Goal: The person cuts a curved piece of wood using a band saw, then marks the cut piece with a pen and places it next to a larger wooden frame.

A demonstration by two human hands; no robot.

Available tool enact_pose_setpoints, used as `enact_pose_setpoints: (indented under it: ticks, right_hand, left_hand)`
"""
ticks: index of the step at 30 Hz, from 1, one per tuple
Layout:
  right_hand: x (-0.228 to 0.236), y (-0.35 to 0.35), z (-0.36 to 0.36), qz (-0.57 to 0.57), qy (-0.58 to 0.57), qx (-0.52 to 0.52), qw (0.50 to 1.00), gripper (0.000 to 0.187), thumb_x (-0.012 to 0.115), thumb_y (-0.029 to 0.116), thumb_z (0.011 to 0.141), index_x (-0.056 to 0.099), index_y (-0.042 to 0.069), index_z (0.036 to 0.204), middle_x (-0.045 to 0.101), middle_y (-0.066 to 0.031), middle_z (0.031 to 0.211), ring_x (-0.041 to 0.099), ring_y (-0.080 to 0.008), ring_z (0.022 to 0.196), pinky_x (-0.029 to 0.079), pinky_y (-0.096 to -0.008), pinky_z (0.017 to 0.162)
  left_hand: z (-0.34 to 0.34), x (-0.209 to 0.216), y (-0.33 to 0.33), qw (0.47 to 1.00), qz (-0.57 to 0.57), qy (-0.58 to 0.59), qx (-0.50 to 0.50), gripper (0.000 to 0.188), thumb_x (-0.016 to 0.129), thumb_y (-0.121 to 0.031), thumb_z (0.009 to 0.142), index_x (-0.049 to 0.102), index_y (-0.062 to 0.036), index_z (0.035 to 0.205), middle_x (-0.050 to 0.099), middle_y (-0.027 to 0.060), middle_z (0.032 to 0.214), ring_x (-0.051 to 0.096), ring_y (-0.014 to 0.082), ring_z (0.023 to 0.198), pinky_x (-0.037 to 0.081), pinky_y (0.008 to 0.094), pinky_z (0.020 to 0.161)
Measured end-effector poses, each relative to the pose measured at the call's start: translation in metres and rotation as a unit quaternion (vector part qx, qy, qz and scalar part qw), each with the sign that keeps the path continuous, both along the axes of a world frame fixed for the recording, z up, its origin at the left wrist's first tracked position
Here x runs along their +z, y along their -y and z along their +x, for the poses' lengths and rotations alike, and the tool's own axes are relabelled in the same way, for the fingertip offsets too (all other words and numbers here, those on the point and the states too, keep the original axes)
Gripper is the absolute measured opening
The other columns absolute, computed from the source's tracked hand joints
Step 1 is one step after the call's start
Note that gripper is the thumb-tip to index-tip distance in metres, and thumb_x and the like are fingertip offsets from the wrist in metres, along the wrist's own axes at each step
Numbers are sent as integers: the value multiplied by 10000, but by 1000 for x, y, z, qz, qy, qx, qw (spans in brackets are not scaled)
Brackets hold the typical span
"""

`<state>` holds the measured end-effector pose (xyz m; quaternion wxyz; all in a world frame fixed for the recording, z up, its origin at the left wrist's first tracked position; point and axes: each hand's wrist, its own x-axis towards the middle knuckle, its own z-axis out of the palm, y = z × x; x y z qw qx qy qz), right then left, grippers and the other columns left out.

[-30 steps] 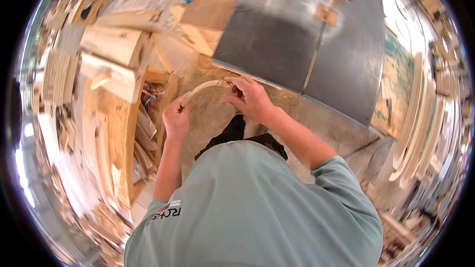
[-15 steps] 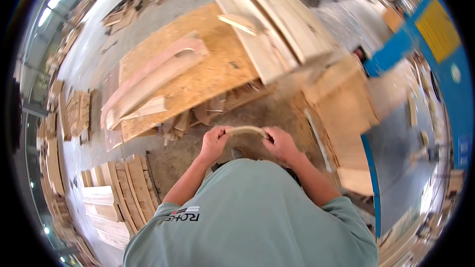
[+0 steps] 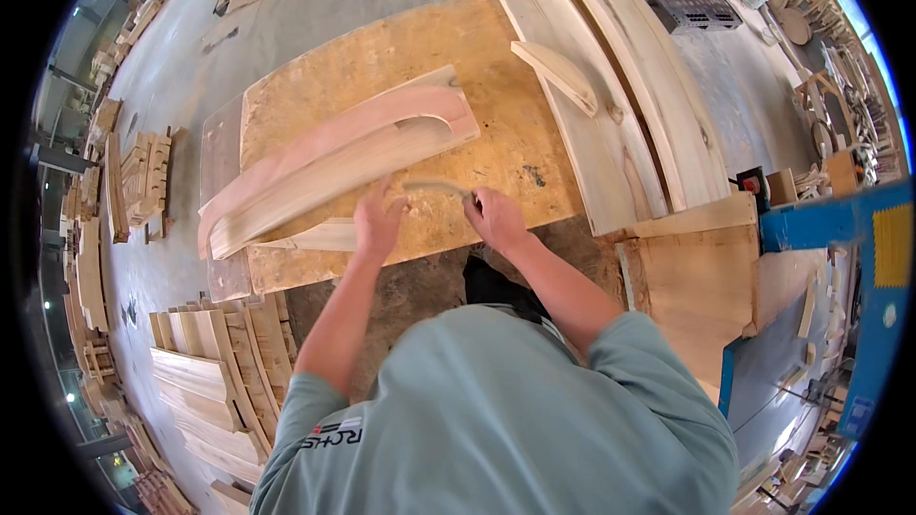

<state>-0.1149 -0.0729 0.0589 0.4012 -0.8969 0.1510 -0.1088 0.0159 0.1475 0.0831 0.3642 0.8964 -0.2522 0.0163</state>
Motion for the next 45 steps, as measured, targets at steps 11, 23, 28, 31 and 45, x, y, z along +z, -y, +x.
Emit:
enact_pose_setpoints:
  ticks: [11, 23, 28, 31, 45]
  right_hand:
    - [-30, 28, 78, -26, -13, -110, 994, 173, 690, 236, 925, 678, 66, 951, 704, -144, 813, 687, -357, 729, 538, -462, 626]
    - [-33, -4, 110, -5, 9, -234, 972, 169, 728, 206, 897, 669, 50, 921, 668, -146, 810, 664, -350, 743, 524, -445, 644]
    - [-37, -4, 133, 39, 18, -242, 969, 205, 734, 221, 902, 663, 29, 898, 652, -158, 807, 655, -361, 754, 519, -463, 671]
    - [-39, -3, 138, 53, -19, -236, 970, 236, 751, 233, 897, 662, 14, 893, 649, -165, 795, 638, -360, 733, 509, -441, 661]
    - [-59, -11, 144, 236, -7, -349, 907, 295, 826, 211, 854, 674, -41, 830, 628, -92, 713, 568, -166, 650, 473, -337, 608]
  left_hand:
    - [173, 36, 56, 937, 313, 56, -142, 1029, 885, -307, 745, 331, -121, 1592, 367, 184, 1584, 325, 392, 1474, 302, 536, 1200]
    - [242, 27, 88, 899, 362, -9, -246, 866, 836, -247, 757, 437, -79, 1507, 504, 155, 1407, 452, 366, 1360, 397, 494, 1138]
    - [250, 27, 83, 904, 326, -7, -276, 835, 809, -237, 764, 445, -83, 1500, 509, 154, 1387, 463, 368, 1338, 394, 500, 1131]
    - [247, 25, 85, 900, 343, -10, -270, 844, 810, -253, 761, 444, -90, 1504, 505, 152, 1388, 459, 366, 1337, 388, 507, 1129]
    - [249, -1, 73, 924, 262, -6, -279, 873, 832, -270, 741, 454, -76, 1504, 477, 142, 1393, 427, 358, 1338, 340, 491, 1159]
